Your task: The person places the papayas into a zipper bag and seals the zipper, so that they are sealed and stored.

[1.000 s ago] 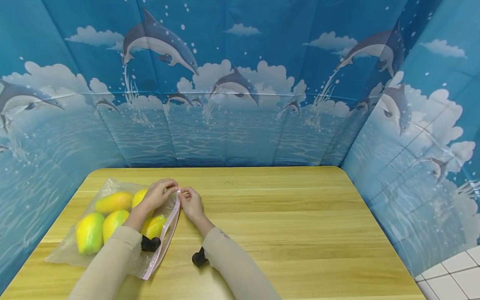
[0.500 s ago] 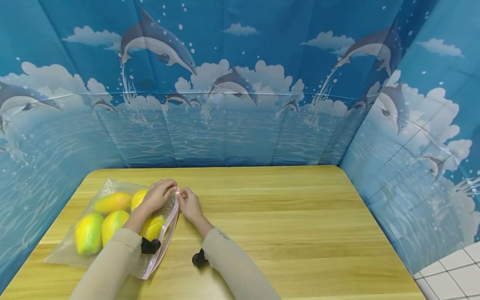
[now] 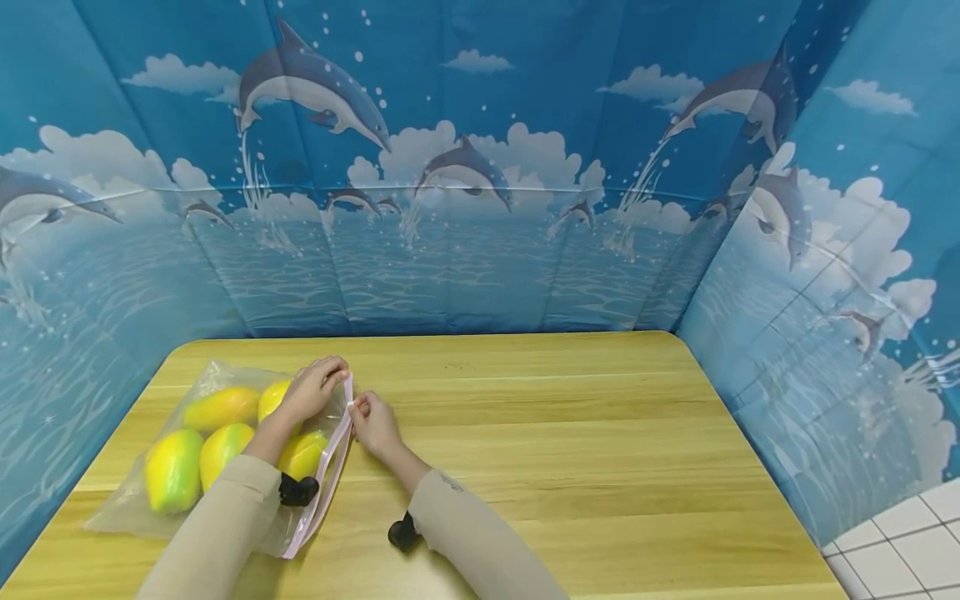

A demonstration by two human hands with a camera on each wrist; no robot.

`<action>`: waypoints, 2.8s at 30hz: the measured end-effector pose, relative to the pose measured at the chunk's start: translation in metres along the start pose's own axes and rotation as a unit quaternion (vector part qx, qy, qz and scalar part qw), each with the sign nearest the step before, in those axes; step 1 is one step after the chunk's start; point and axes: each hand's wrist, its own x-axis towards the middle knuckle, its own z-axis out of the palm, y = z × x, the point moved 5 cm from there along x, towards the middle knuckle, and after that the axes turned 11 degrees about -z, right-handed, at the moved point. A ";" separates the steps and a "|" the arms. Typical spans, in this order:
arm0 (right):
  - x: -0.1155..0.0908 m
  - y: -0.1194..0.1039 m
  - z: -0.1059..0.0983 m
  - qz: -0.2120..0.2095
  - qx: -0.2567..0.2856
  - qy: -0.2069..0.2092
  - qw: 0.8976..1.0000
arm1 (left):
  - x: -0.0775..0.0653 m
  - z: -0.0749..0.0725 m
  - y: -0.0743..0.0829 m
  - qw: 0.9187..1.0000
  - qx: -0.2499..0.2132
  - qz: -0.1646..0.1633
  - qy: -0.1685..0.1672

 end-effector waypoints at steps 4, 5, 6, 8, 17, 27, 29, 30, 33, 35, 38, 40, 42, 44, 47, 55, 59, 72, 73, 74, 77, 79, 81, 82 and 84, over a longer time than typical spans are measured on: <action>-0.005 -0.001 0.002 0.006 0.007 -0.005 1.000 | 0.001 0.000 -0.001 1.000 -0.005 -0.006 0.002; -0.006 -0.001 0.003 0.009 0.013 -0.006 1.000 | 0.001 0.000 -0.001 1.000 -0.005 -0.006 0.003; -0.008 -0.001 0.003 0.012 0.016 -0.006 1.000 | 0.002 -0.001 -0.001 1.000 -0.007 -0.007 0.004; -0.010 0.000 0.004 0.014 0.024 -0.005 1.000 | 0.002 -0.001 -0.001 1.000 -0.011 -0.007 0.005; -0.022 -0.001 0.011 0.029 0.065 -0.001 0.997 | 0.005 -0.003 -0.004 0.999 -0.025 -0.020 -0.007; -0.035 -0.007 0.014 0.054 0.091 -0.004 0.994 | 0.006 -0.006 -0.002 0.999 -0.032 -0.018 -0.010; -0.037 -0.009 0.014 0.055 0.095 -0.005 0.994 | 0.008 -0.006 -0.001 0.999 -0.034 -0.020 -0.011; -0.038 -0.010 0.014 0.056 0.096 -0.005 0.994 | 0.008 -0.006 -0.001 0.999 -0.034 -0.019 -0.011; -0.042 -0.011 0.014 0.059 0.102 -0.012 0.993 | 0.009 -0.007 0.001 0.999 -0.034 -0.016 -0.011; -0.044 -0.011 0.015 0.062 0.106 -0.016 0.992 | 0.010 -0.008 0.003 0.999 -0.035 -0.017 -0.012; -0.047 -0.011 0.015 0.063 0.111 -0.015 0.992 | 0.010 -0.009 0.005 0.999 -0.037 -0.018 -0.013; -0.049 -0.012 0.015 0.064 0.114 -0.011 0.991 | 0.010 -0.010 0.005 0.999 -0.043 -0.021 -0.013; -0.051 -0.014 0.015 0.063 0.115 -0.009 0.991 | 0.011 -0.010 0.006 0.998 -0.049 -0.023 -0.012; -0.053 -0.016 0.015 0.060 0.116 -0.009 0.991 | 0.011 -0.012 0.006 0.998 -0.055 -0.026 -0.010; -0.059 -0.023 0.015 0.047 0.117 -0.008 0.992 | 0.011 -0.014 0.007 0.998 -0.056 -0.022 -0.006; -0.073 -0.037 0.016 0.027 0.106 -0.032 0.994 | 0.014 -0.017 0.006 0.998 -0.066 -0.018 0.000; -0.077 -0.029 0.020 0.018 0.093 -0.051 0.994 | 0.017 -0.018 0.003 0.997 -0.078 -0.018 0.008; -0.084 -0.036 0.016 0.012 0.075 -0.081 0.994 | 0.017 -0.016 0.006 0.994 -0.112 0.002 0.004; -0.085 -0.037 0.016 0.014 0.076 -0.082 0.994 | 0.017 -0.016 0.006 0.994 -0.112 0.002 0.004; -0.085 -0.039 0.015 0.017 0.079 -0.083 0.993 | 0.017 -0.015 0.006 0.994 -0.113 0.001 0.003; -0.086 -0.042 0.014 0.026 0.096 -0.087 0.991 | 0.016 -0.015 0.007 0.993 -0.116 -0.004 0.002; -0.086 -0.041 0.014 0.035 0.111 -0.086 0.989 | 0.016 -0.014 0.007 0.993 -0.117 -0.004 0.002; -0.087 -0.036 0.016 0.046 0.128 -0.081 0.987 | 0.015 -0.013 0.008 0.993 -0.118 -0.002 0.001; -0.087 -0.034 0.016 0.051 0.135 -0.078 0.986 | 0.015 -0.013 0.008 0.993 -0.119 -0.002 0.000; -0.088 -0.030 0.018 0.062 0.146 -0.072 0.985 | 0.015 -0.012 0.007 0.993 -0.118 -0.002 0.000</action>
